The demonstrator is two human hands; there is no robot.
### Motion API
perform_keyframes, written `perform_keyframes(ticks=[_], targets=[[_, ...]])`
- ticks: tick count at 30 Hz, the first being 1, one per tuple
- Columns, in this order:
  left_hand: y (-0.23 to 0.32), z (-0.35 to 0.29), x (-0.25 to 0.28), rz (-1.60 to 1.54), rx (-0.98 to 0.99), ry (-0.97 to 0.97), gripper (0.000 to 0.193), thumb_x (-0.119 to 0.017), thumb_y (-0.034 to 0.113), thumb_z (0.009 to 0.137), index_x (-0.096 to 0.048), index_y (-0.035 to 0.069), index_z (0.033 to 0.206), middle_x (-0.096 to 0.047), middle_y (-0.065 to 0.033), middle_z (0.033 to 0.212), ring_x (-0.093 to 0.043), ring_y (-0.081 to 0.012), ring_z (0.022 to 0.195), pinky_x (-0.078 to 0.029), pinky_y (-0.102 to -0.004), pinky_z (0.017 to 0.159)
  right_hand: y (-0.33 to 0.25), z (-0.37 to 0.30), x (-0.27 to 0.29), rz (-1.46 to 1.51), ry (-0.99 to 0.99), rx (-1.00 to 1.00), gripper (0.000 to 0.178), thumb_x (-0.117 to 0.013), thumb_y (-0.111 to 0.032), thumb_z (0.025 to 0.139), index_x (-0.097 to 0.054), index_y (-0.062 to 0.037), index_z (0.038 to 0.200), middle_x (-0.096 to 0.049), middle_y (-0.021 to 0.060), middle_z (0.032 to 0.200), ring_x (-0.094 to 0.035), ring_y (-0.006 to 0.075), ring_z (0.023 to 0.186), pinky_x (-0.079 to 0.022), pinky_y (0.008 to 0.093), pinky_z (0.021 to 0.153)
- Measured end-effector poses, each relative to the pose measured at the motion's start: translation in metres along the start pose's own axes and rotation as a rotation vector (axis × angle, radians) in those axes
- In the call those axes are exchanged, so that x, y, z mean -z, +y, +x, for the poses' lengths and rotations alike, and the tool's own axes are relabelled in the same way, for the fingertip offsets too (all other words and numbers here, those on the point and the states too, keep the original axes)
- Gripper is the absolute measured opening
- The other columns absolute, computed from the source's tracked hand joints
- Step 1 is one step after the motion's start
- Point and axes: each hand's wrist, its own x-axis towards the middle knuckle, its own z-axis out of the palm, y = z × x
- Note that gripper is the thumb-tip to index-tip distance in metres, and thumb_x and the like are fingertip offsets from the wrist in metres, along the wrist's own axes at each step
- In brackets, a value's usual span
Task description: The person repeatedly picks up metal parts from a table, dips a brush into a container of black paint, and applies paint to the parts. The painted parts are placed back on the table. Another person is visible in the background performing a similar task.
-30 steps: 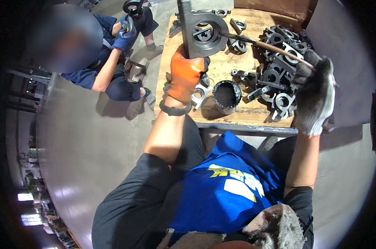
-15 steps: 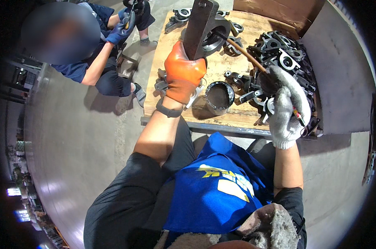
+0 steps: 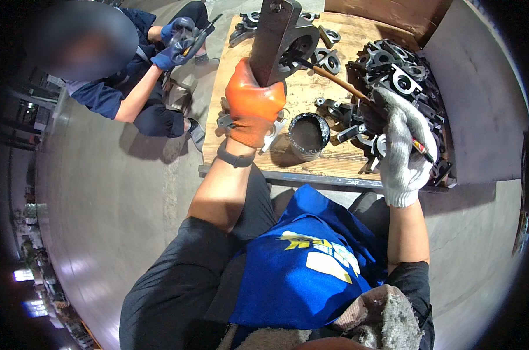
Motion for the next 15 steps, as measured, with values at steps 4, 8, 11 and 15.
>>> perform_keyframes(ticks=[4,8,11,15], targets=[[-0.006,0.001,0.0,0.002,0.01,-0.011,0.024,-0.066,0.005,0.068,-0.06,0.002,0.091,-0.068,-0.008,0.081,-0.061,-0.0122,0.072,-0.05,-0.0274,0.067,0.004,-0.001,-0.005,0.206,0.068,-0.121,0.028,-0.054,-0.011,0.097,-0.061,0.0062,0.118,-0.067,0.0158,0.112,-0.064,0.0189,0.101,-0.051,0.0308,0.091],[-0.008,0.0,0.003,0.094,-0.001,-0.001,0.024,-0.066,0.006,0.068,-0.06,0.003,0.091,-0.067,-0.0075,0.078,-0.062,-0.013,0.071,-0.05,-0.0284,0.067,-0.003,0.001,-0.004,0.332,0.07,-0.207,0.031,-0.053,-0.012,0.098,-0.058,0.0082,0.121,-0.066,0.0186,0.113,-0.065,0.0212,0.104,-0.052,0.0325,0.091],[-0.009,0.0,0.003,0.07,0.012,-0.005,0.023,-0.066,0.007,0.068,-0.06,0.004,0.09,-0.066,-0.007,0.076,-0.063,-0.0139,0.07,-0.051,-0.0295,0.067,-0.005,0.0,-0.003,0.348,0.067,-0.21,0.031,-0.054,-0.013,0.098,-0.059,0.0081,0.12,-0.066,0.0185,0.113,-0.064,0.0212,0.104,-0.052,0.0325,0.092],[-0.006,-0.001,0.001,-0.002,0.055,-0.021,0.022,-0.065,0.007,0.068,-0.06,0.004,0.09,-0.066,-0.0064,0.076,-0.063,-0.0136,0.07,-0.051,-0.0301,0.066,0.007,0.001,0.003,0.286,0.072,-0.122,0.032,-0.054,-0.015,0.097,-0.06,0.0077,0.119,-0.066,0.0185,0.114,-0.064,0.0218,0.105,-0.051,0.0337,0.094]])
